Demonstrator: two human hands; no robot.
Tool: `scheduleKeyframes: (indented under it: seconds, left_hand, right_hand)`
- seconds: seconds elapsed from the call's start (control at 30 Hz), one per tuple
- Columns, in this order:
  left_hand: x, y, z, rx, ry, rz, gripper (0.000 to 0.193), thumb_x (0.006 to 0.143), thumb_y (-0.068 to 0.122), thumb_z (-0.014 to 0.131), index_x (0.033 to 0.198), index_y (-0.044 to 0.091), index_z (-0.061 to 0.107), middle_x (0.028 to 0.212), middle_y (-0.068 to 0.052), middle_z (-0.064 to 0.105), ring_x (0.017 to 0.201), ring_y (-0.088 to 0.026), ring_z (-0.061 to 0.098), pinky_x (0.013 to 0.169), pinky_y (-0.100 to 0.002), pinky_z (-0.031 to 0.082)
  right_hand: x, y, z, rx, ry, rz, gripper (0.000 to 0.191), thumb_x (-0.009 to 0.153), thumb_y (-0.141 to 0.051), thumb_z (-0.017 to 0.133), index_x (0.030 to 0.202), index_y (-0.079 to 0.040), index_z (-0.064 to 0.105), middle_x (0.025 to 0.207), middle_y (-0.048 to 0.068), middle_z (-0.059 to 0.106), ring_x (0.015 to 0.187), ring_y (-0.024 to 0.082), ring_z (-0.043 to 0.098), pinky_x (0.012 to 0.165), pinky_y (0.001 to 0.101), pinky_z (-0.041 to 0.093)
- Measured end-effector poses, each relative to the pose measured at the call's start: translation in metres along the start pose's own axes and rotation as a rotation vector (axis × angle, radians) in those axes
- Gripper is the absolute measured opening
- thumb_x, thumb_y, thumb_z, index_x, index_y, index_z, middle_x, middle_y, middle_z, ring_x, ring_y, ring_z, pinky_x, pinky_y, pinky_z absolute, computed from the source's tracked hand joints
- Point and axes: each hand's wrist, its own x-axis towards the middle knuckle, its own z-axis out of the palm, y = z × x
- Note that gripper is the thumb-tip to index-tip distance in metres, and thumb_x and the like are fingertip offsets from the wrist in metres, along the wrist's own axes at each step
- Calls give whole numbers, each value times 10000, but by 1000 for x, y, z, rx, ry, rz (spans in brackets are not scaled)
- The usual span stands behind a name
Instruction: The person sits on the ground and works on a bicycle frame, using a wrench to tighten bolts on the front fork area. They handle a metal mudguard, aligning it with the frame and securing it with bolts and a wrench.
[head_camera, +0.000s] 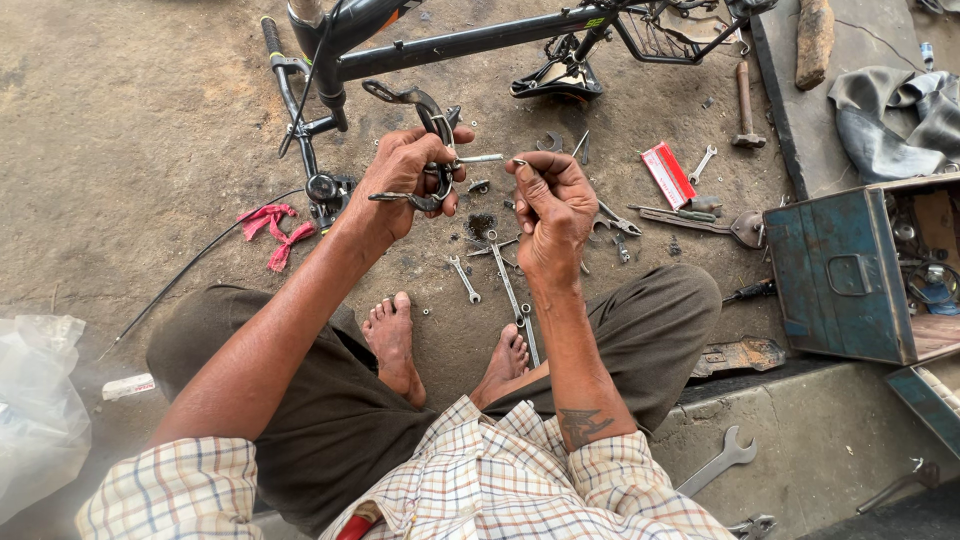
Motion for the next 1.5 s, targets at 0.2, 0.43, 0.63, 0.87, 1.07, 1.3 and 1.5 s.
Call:
scheduleKeyframes:
  seconds: [0.2,0.43,0.63,0.87,1.07,1.3,1.5]
  left_hand:
    - [-3,5,2,-2,-34,-15,426,863,110,548,1244,-43,665,738,-88,656,437,-151,632,294,-257,404]
    - [-6,6,4,17,-32,17,403,881,114,566,1236,-45,673,766,-99,653,438,-150,615,335,-256,459]
    - [-5,5,4,16,-6,20,387,887,105,576,1223,-57,678,753,-107,653,432,-145,606,334,-251,461]
    - [-5,3,4,33,-5,60,382,891,100,573,1218,-73,669,746,-121,649,431,-145,605,330,-247,469]
    - [-4,2,3,17,-14,56,381,890,88,570,1221,-77,664,767,-121,649,443,-147,612,350,-247,498]
    - [-3,1,3,2,-14,49,394,875,91,573,1224,-71,662,761,-122,645,437,-157,615,348,-256,495]
    - [-2,0,2,8,-7,32,399,870,94,563,1221,-67,664,769,-126,655,435,-152,616,343,-253,487]
  right_hand:
    - [-3,-1,9,-138,-21,-125,102,922,36,765,996,-21,727,1031,108,765,623,33,565,477,160,406]
    - [-7,-1,14,-187,-44,-138,141,916,75,769,1022,-11,734,1098,113,753,697,21,564,546,161,422]
    - [-9,1,13,-172,-36,-132,113,916,28,776,1014,-6,730,1086,121,761,660,13,543,525,150,407]
    - [-8,7,10,-185,-61,-150,201,934,18,780,1123,-15,717,1082,118,768,726,21,591,549,152,441]
    - [-7,10,8,-226,-63,-150,360,932,12,769,1279,-23,682,1130,118,777,853,45,681,574,150,470]
    - [-8,9,9,-285,-84,-157,391,941,33,761,1315,-31,665,1172,117,768,913,58,697,646,166,516]
    - [-8,7,11,-363,-79,-157,352,939,29,750,1277,-52,691,1150,82,781,828,23,655,615,149,497]
